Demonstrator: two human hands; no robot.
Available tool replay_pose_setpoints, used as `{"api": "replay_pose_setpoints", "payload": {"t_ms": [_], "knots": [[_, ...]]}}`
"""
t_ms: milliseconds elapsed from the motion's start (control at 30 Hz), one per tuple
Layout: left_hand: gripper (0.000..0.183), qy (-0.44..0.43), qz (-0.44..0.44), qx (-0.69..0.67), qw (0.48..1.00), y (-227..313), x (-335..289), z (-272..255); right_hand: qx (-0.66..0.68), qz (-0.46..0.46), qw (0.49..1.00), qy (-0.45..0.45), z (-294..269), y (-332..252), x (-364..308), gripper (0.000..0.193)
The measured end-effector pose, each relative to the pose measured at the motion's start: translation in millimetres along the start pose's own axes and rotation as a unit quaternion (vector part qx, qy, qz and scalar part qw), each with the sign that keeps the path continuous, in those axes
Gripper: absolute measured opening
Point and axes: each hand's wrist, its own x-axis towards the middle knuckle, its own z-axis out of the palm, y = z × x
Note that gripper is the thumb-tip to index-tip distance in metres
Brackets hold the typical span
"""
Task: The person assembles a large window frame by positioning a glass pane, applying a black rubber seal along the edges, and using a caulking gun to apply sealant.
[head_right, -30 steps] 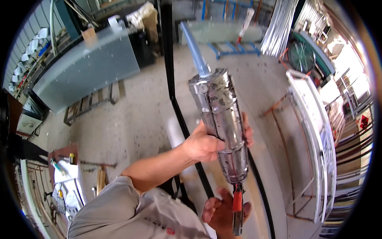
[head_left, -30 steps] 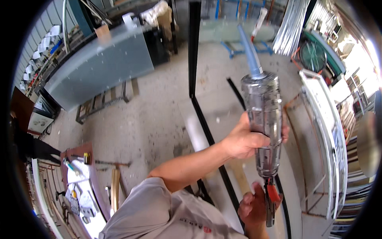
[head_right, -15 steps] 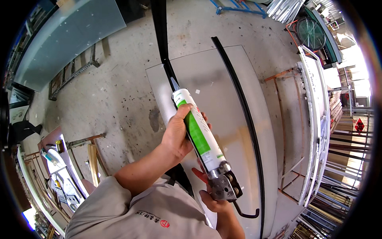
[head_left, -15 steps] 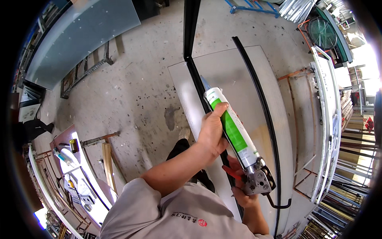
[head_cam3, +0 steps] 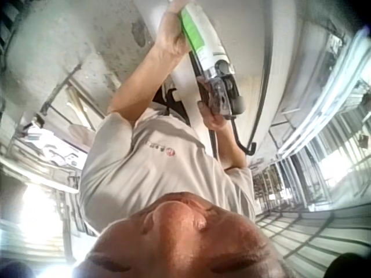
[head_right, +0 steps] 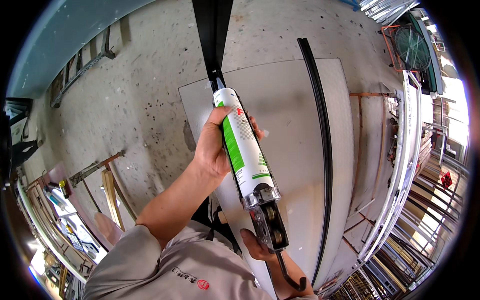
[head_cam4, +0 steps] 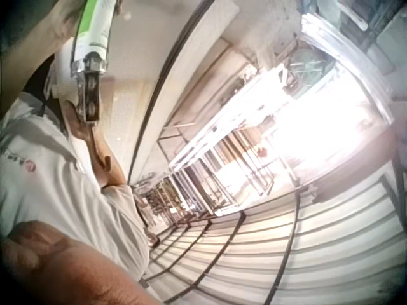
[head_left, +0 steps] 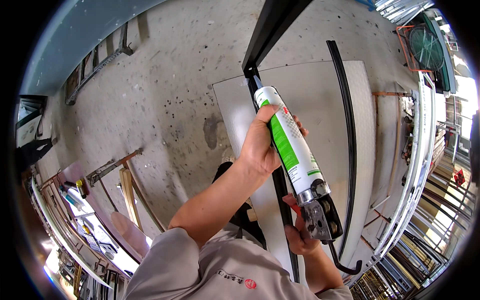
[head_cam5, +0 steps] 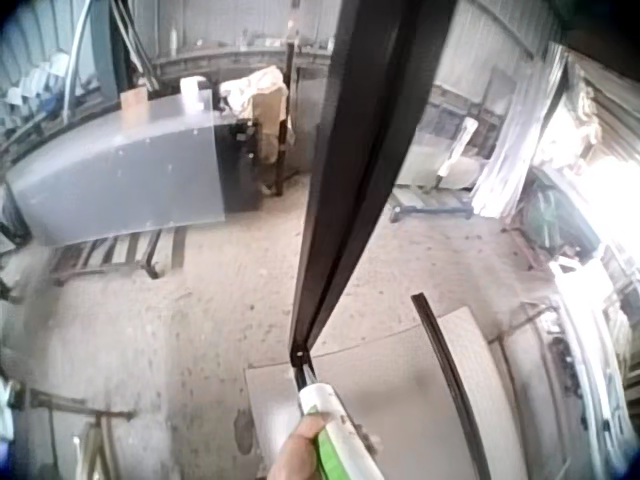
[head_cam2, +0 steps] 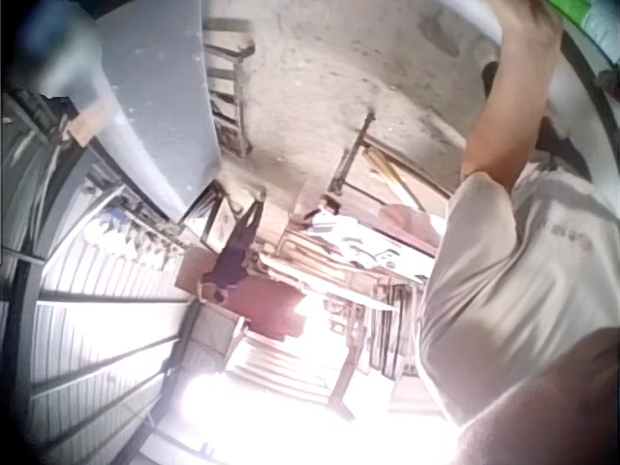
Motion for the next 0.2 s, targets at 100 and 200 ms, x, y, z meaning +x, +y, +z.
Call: {"api": "replay_pose_setpoints", "payload": {"t_ms": [100, 200], "knots": [[0.03, 0.001, 0.011, 0.006, 1.0, 4.4, 0.0, 3.9, -0.014, 0.037, 0.999, -0.004, -3.0, 3.8, -1.3, 0.062], [0.031, -0.007, 0.016, 0.005, 1.0, 8.1, 5.2, 2.0, -0.008, 0.052, 0.999, -0.013, -5.1, 6.7, 3.9, 0.061]]}}
